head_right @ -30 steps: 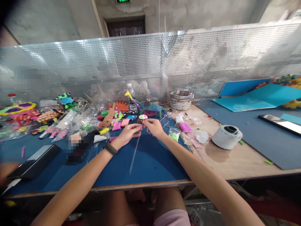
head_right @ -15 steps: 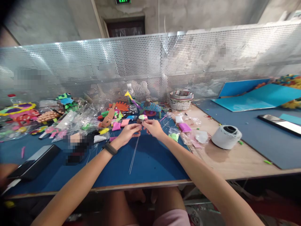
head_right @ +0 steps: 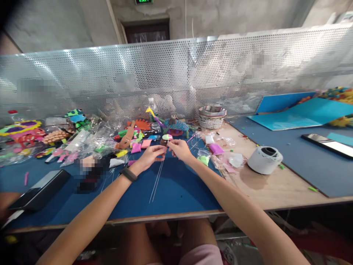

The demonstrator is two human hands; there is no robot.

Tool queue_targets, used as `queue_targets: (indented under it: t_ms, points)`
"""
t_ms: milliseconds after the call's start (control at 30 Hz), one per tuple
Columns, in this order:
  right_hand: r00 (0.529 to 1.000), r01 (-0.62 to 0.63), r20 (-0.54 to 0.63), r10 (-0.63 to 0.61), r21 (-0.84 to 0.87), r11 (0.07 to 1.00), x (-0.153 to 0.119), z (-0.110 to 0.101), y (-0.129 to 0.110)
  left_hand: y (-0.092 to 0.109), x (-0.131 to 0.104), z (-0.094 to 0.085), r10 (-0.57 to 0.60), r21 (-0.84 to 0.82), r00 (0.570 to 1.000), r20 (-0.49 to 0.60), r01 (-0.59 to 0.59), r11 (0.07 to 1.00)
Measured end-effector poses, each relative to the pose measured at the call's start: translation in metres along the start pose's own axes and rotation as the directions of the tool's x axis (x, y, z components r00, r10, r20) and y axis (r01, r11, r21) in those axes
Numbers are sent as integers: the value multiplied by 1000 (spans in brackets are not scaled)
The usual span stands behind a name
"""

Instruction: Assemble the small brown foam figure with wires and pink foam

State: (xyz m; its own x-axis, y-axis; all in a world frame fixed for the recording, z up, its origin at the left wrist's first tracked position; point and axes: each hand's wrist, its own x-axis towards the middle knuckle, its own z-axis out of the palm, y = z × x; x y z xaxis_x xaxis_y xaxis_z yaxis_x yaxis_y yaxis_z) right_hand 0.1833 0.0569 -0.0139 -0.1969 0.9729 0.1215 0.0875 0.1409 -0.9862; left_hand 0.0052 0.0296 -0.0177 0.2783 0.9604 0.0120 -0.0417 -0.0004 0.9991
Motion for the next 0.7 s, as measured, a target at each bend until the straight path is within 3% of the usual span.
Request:
queue_targets:
  t_ms: [700]
  points:
    - [996,26,81,-35,119,993,1,4,3,-1,1,1,-25,-27,999,21,26,999]
